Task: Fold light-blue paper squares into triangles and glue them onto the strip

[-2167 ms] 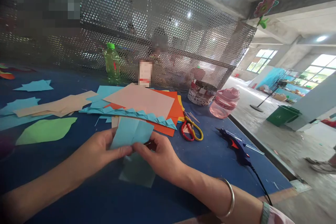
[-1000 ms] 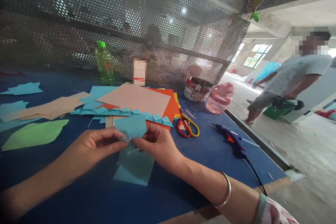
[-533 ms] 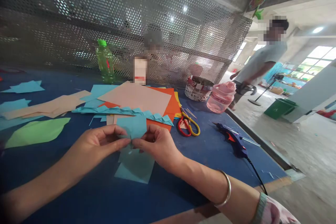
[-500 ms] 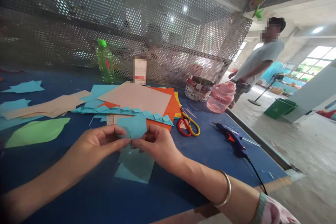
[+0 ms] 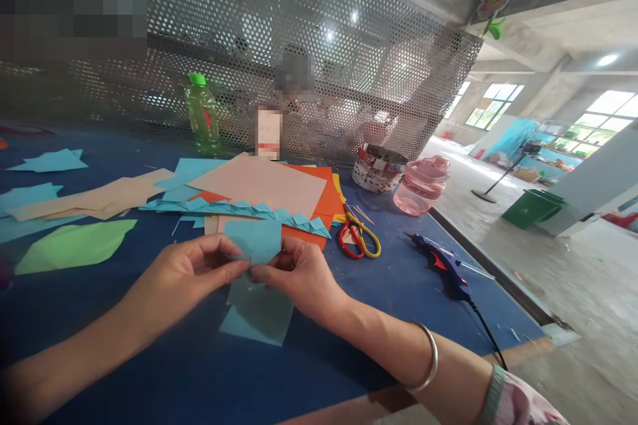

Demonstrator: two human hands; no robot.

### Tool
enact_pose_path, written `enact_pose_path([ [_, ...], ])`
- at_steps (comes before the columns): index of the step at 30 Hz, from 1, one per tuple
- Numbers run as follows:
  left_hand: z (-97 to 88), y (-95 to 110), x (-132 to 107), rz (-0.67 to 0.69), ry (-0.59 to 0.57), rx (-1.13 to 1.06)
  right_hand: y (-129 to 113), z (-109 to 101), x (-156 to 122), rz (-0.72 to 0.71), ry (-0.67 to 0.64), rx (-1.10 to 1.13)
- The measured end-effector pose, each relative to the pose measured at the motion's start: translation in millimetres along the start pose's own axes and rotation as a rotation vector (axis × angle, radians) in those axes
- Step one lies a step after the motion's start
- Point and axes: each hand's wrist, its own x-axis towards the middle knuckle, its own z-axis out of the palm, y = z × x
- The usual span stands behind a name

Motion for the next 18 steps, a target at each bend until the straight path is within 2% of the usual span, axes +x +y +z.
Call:
enact_pose_path([
  [18, 2.1, -8.2, -1.1, 0.016, -0.007, 0.030, -0.1, 2.7, -1.8, -0.032, -0.020, -0.012],
])
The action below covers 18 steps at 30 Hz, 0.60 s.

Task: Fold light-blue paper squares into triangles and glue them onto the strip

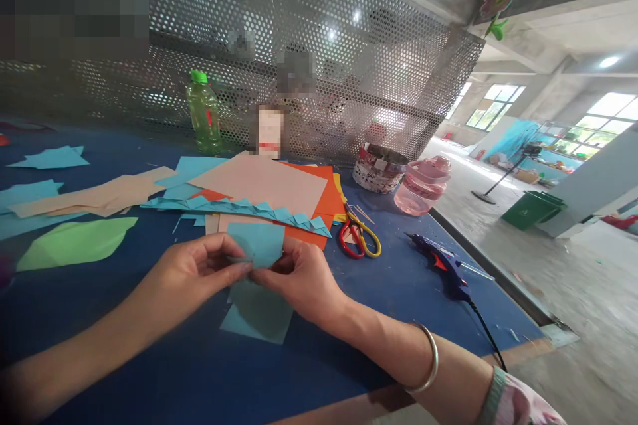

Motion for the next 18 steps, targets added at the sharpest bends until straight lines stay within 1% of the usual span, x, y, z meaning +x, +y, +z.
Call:
enact_pose_path([
  [3, 1.7, 3.3, -0.8, 0.013, 0.026, -0.063, 3.0, -0.5, -0.5, -0.044, -0.007, -0.038],
  [8, 3.0, 11.7, -0.7, 0.083, -0.020, -0.250, 5.4, 2.2, -2.8, -0.089, -0.010, -0.057],
  [13, 1.6, 13.1, 1.2, -0.001, 0.010, -0.275, 3.5, 5.0, -3.5, -0.084, 0.011, -0.082],
  [16, -0.3, 13.2, 2.5, -0.049, -0.015, -0.343, 3.6, 3.7, -4.1, -0.086, 0.060, -0.169],
  [18, -1.9, 13.3, 2.6, -0.101, -0.044, -0.330, 4.5, 2.0, -4.5, -0.092, 0.098, -0.232],
])
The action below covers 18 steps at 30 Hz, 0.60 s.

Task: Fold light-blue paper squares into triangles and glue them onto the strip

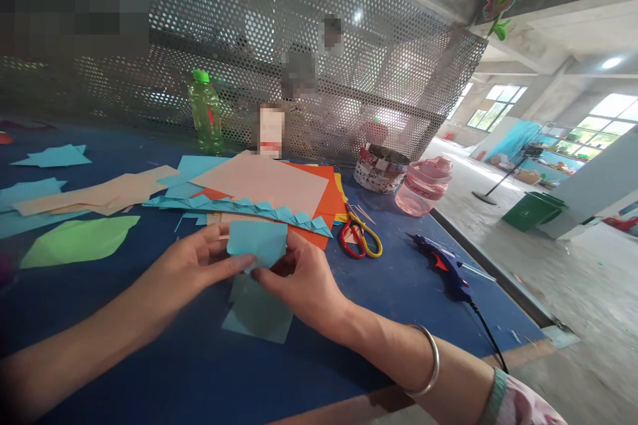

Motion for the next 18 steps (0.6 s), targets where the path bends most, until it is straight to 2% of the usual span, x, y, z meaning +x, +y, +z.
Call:
enact_pose_path([
  [5, -2.7, -1.0, -2.5, -0.089, -0.013, 0.053, 1.6, -1.1, 0.2, -0.005, -0.007, 0.008],
  [12, -3.4, -0.1, -2.8, -0.094, -0.041, 0.029, -5.8, 0.5, -0.1, 0.066, -0.039, 0.213],
  [18, -5.4, -0.6, -2.0, -0.073, -0.033, 0.071, -8.3, 1.3, 0.3, 0.088, -0.058, 0.270],
])
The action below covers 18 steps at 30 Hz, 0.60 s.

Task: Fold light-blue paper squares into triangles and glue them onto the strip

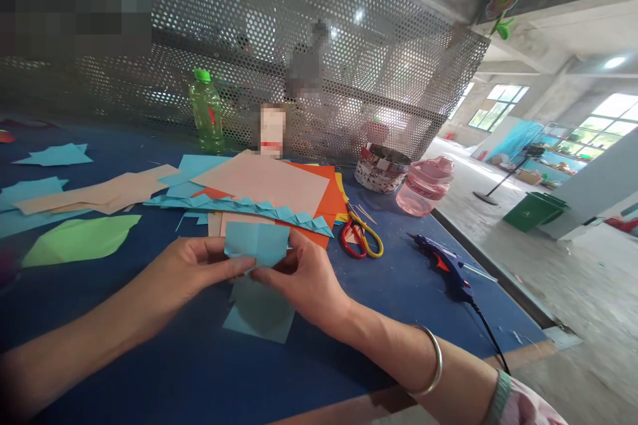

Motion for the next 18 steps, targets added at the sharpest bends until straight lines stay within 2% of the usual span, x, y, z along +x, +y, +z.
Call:
enact_pose_path([
  [13, -0.4, -1.4, 2.1, 0.023, -0.005, 0.009, 2.6, -5.6, 0.9, 0.035, -0.005, -0.008],
  [18, 0.2, -0.8, 1.0, 0.022, 0.008, 0.053, 4.6, -4.7, 1.7, -0.007, -0.007, -0.041],
])
